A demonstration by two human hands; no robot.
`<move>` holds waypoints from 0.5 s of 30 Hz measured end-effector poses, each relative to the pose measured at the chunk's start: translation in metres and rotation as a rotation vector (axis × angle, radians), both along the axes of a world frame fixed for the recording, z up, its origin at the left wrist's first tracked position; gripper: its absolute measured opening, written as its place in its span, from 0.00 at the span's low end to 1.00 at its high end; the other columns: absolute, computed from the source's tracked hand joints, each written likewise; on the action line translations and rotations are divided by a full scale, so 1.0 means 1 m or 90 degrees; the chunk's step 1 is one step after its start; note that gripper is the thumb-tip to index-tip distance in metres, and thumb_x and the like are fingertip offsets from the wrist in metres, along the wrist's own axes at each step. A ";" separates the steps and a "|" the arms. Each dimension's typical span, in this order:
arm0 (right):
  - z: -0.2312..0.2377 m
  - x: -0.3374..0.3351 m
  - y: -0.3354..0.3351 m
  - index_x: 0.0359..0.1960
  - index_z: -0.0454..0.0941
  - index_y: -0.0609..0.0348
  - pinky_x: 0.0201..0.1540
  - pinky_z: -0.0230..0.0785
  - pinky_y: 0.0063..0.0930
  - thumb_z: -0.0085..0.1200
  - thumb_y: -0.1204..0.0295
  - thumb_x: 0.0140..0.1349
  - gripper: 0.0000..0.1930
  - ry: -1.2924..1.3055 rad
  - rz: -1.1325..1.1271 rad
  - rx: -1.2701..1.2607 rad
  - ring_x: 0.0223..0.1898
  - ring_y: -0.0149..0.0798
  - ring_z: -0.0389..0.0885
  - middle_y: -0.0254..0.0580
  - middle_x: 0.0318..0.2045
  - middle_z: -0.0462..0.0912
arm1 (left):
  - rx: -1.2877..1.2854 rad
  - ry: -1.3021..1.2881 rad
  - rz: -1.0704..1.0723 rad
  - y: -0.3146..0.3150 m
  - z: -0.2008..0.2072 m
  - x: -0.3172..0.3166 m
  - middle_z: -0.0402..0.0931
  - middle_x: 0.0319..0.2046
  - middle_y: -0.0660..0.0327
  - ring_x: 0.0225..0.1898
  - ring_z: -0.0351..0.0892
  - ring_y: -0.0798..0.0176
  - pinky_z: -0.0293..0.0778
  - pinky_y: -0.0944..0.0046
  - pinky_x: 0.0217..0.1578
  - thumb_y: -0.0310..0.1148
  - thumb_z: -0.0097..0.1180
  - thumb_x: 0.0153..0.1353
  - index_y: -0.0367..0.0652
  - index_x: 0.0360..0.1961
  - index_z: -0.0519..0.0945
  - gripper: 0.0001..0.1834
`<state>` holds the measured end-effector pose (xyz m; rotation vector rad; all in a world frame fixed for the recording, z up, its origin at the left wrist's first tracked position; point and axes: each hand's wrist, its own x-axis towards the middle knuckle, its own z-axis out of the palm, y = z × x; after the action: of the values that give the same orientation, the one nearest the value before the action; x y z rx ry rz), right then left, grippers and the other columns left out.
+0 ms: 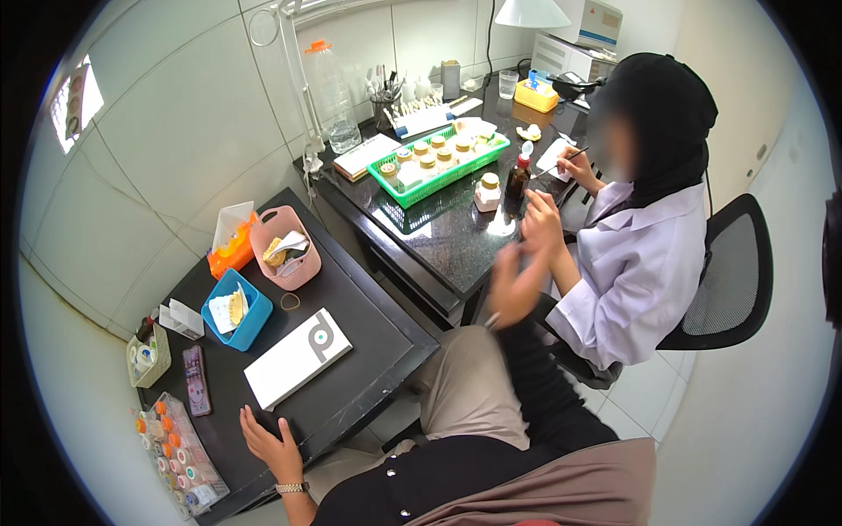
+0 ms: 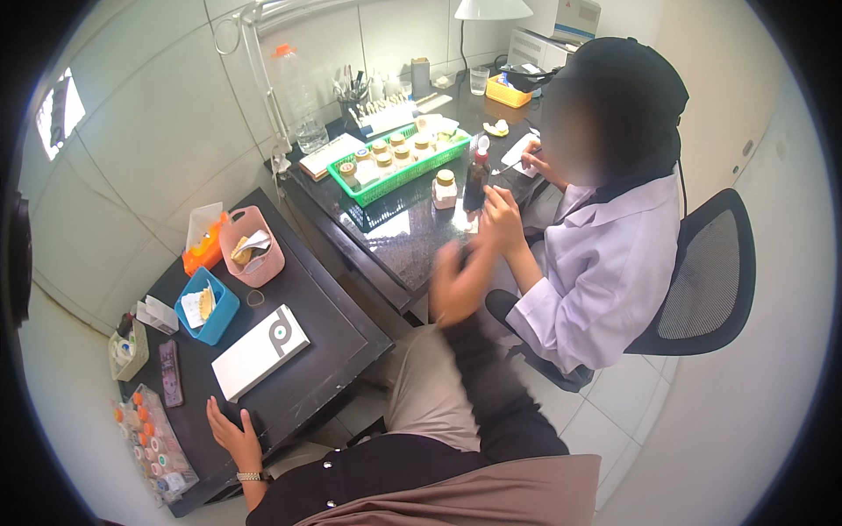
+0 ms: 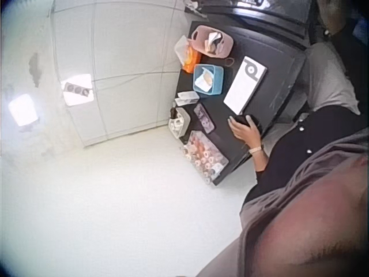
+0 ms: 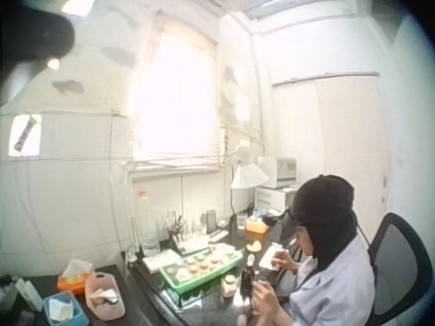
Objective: The person opens a white box to retrieve a dental tool, then picks up a dental mold and a blue silicone tray. They fit the tray onto the mold, inspect the alignment, and separate the two components. The person then places the mold into a container and reaches for a tool from a rack.
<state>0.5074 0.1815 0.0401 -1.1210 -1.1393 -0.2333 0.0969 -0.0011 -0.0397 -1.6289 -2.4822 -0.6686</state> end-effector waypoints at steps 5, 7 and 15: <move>0.013 0.182 0.090 0.48 0.72 0.63 0.45 0.71 0.27 0.56 0.73 0.56 0.18 -0.115 -0.065 -0.204 0.44 0.36 0.77 0.45 0.46 0.78 | 0.027 -0.040 -0.018 0.011 -0.002 0.004 0.52 0.66 0.49 0.66 0.52 0.46 0.47 0.46 0.63 0.45 0.47 0.63 0.40 0.66 0.56 0.34; 0.004 0.207 0.120 0.46 0.74 0.65 0.41 0.73 0.25 0.59 0.73 0.53 0.18 -0.117 0.015 -0.290 0.42 0.35 0.80 0.44 0.44 0.79 | 0.024 -0.042 -0.012 0.011 0.001 0.006 0.52 0.65 0.49 0.66 0.52 0.45 0.48 0.46 0.63 0.45 0.47 0.64 0.39 0.66 0.56 0.33; -0.016 0.306 0.207 0.38 0.76 0.62 0.24 0.71 0.23 0.52 0.80 0.58 0.07 -0.188 0.305 -0.428 0.24 0.30 0.78 0.36 0.28 0.76 | 0.088 -0.046 -0.007 0.013 -0.003 0.003 0.56 0.63 0.48 0.64 0.55 0.45 0.51 0.50 0.63 0.41 0.48 0.65 0.38 0.63 0.60 0.30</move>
<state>0.8132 0.3883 0.0243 -1.3732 -1.7858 0.4022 0.0999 0.0115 -0.0424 -1.5965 -2.4159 -0.8950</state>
